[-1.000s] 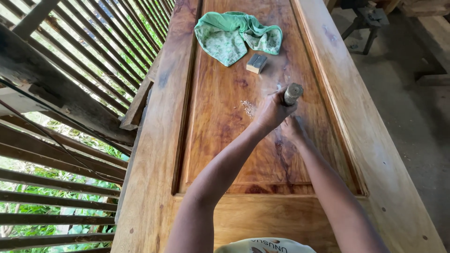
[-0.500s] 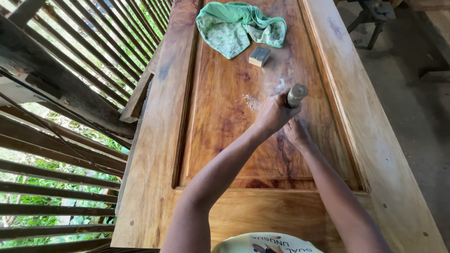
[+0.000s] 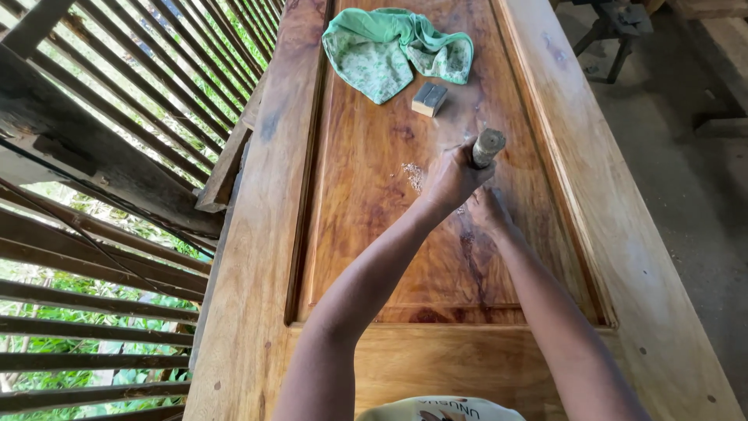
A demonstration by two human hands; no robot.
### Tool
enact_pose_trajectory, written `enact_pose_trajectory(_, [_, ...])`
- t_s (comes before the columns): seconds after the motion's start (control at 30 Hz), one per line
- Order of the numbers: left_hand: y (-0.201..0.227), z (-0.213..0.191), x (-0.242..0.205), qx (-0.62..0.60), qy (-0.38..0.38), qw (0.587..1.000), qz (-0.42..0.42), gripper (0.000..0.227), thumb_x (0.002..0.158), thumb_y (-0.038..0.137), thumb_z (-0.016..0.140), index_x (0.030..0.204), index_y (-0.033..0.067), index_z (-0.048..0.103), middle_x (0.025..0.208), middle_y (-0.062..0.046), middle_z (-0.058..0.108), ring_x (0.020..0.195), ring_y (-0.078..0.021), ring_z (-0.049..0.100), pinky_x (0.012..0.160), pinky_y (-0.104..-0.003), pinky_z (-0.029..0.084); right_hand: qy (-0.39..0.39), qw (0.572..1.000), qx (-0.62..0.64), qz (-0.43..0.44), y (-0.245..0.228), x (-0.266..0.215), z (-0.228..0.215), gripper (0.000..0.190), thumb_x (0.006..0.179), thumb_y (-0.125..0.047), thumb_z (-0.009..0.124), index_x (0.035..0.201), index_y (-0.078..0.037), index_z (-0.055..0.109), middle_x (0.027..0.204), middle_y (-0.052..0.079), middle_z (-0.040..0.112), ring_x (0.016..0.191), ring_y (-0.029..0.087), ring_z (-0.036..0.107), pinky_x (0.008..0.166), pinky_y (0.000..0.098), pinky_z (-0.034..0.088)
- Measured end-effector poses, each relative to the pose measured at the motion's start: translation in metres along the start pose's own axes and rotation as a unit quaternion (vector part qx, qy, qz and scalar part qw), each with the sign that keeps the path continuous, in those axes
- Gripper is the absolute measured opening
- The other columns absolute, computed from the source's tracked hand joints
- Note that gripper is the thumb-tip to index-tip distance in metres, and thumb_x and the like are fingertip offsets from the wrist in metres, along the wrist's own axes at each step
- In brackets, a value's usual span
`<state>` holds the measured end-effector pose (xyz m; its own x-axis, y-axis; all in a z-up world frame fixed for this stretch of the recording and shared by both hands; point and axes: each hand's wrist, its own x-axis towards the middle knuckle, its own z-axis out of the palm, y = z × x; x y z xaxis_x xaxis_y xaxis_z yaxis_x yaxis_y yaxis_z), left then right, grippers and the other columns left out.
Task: Scraping and cleaning the surface of a wooden door using a hand scraper or chisel tool.
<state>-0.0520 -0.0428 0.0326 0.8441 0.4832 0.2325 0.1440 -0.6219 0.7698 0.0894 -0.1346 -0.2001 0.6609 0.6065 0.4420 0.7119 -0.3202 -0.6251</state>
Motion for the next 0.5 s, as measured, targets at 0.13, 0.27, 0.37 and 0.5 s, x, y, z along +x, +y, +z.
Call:
enact_pose_trajectory(0.13, [0.019, -0.004, -0.017, 0.009, -0.019, 1.0, -0.01, 0.042, 0.073, 0.047, 0.077, 0.105, 0.019, 0.071, 0.094, -0.01, 0.078, 0.101, -0.0358, 0.074, 0.086, -0.052, 0.06, 0.006, 0.999, -0.047, -0.007, 0.007, -0.02, -0.012, 0.014, 0.095, -0.011, 0.057, 0.096, -0.002, 0.067, 0.089, 0.025, 0.073, 0.089, 0.048, 0.07, 0.076, 0.0607, 0.053])
enact_pose_trajectory(0.27, [0.027, -0.007, -0.036, -0.004, 0.018, 1.0, 0.01, 0.04, 0.071, 0.041, 0.079, 0.1, 0.0161, 0.068, 0.082, -0.014, 0.075, 0.092, -0.0397, 0.074, 0.08, -0.055, 0.059, -0.004, 0.999, -0.039, 0.01, 0.007, -0.038, -0.014, 0.014, 0.095, -0.016, 0.058, 0.096, -0.007, 0.07, 0.089, 0.022, 0.073, 0.092, 0.046, 0.07, 0.074, 0.0581, 0.055])
enact_pose_trajectory(0.37, [0.027, -0.009, -0.038, -0.023, 0.023, 0.999, 0.012, 0.036, 0.072, 0.038, 0.079, 0.096, 0.0136, 0.068, 0.08, -0.015, 0.075, 0.09, -0.0417, 0.074, 0.076, -0.056, 0.059, -0.021, 0.999, -0.041, 0.029, -0.016, -0.041, -0.03, 0.015, 0.095, -0.023, 0.061, 0.098, -0.016, 0.074, 0.093, 0.012, 0.076, 0.095, 0.037, 0.072, 0.075, 0.0535, 0.056])
enact_pose_trajectory(0.5, [0.021, 0.001, -0.013, -0.01, 0.028, 0.999, 0.023, 0.038, 0.071, 0.04, 0.079, 0.097, 0.0153, 0.068, 0.083, -0.014, 0.075, 0.091, -0.0399, 0.074, 0.077, -0.057, 0.059, -0.031, 0.998, -0.002, 0.047, 0.01, -0.014, -0.016, 0.02, 0.097, -0.02, 0.058, 0.109, -0.015, 0.074, 0.103, 0.011, 0.077, 0.101, 0.038, 0.071, 0.085, 0.0538, 0.056])
